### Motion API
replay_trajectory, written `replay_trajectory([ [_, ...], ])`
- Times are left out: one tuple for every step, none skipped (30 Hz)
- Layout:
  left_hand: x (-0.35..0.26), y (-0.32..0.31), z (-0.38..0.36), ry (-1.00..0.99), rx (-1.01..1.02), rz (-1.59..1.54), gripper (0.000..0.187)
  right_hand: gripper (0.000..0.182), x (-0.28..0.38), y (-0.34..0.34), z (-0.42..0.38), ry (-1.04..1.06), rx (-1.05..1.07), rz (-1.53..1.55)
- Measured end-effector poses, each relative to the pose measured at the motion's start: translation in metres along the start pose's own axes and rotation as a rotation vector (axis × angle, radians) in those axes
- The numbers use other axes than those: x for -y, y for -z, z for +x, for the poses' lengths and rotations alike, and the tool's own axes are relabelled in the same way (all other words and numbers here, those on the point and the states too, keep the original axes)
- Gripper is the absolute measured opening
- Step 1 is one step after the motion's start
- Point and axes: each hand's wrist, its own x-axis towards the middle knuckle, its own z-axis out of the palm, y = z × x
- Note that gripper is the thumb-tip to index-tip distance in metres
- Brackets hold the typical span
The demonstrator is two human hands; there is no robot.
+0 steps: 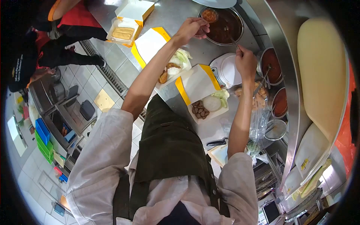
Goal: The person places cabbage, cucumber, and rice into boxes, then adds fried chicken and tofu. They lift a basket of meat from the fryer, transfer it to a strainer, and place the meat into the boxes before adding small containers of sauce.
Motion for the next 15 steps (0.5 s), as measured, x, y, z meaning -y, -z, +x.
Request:
replay_trajectory([
  [-0.001, 0.003, 0.0, -0.009, 0.013, 0.008, 0.025, 0.031, 0.003, 0.001, 0.002, 0.006, 0.001, 0.003],
  [-0.002, 0.006, -0.001, -0.013, -0.009, 0.009, 0.024, 0.031, 0.008, 0.001, 0.005, 0.014, 0.003, 0.008],
  [-0.002, 0.01, -0.001, -0.015, -0.03, 0.009, 0.023, 0.03, 0.013, -0.002, 0.007, 0.034, -0.022, 0.005],
  [-0.002, 0.012, -0.005, -0.012, -0.053, 0.006, 0.022, 0.028, 0.017, -0.005, 0.008, 0.054, -0.04, 0.001],
  [-0.004, 0.015, -0.007, -0.01, -0.086, 0.016, 0.022, 0.027, 0.022, -0.008, 0.011, 0.074, -0.062, -0.005],
  [-0.009, 0.019, -0.006, -0.013, -0.117, 0.027, 0.023, 0.025, 0.029, -0.013, 0.015, 0.074, -0.049, -0.033],
  [-0.011, 0.021, -0.008, -0.012, -0.149, 0.036, 0.023, 0.023, 0.038, -0.016, 0.018, 0.073, -0.032, -0.062],
  [-0.011, 0.023, -0.009, -0.035, -0.121, 0.03, 0.022, 0.021, 0.051, -0.018, 0.018, 0.074, -0.014, -0.09],
  [-0.012, 0.025, -0.011, -0.059, -0.094, 0.024, 0.022, 0.018, 0.063, -0.018, 0.018, 0.08, -0.012, -0.087],
  [-0.012, 0.027, -0.013, -0.082, -0.068, 0.018, 0.022, 0.018, 0.066, -0.025, 0.018, 0.109, 0.012, -0.087],
  [-0.013, 0.03, -0.016, -0.083, -0.076, 0.043, 0.023, 0.019, 0.068, -0.035, 0.02, 0.139, 0.035, -0.087],
  [-0.013, 0.031, -0.02, -0.084, -0.082, 0.066, 0.023, 0.019, 0.068, -0.041, 0.021, 0.168, 0.058, -0.089],
  [-0.012, 0.034, -0.022, -0.084, -0.088, 0.089, 0.024, 0.019, 0.071, -0.037, 0.019, 0.175, 0.045, -0.047],
  [-0.011, 0.037, -0.022, -0.079, -0.081, 0.088, 0.024, 0.02, 0.073, -0.034, 0.02, 0.141, 0.014, -0.01],
  [-0.01, 0.042, -0.024, -0.072, -0.079, 0.088, 0.024, 0.02, 0.074, -0.031, 0.02, 0.109, -0.013, 0.029],
])
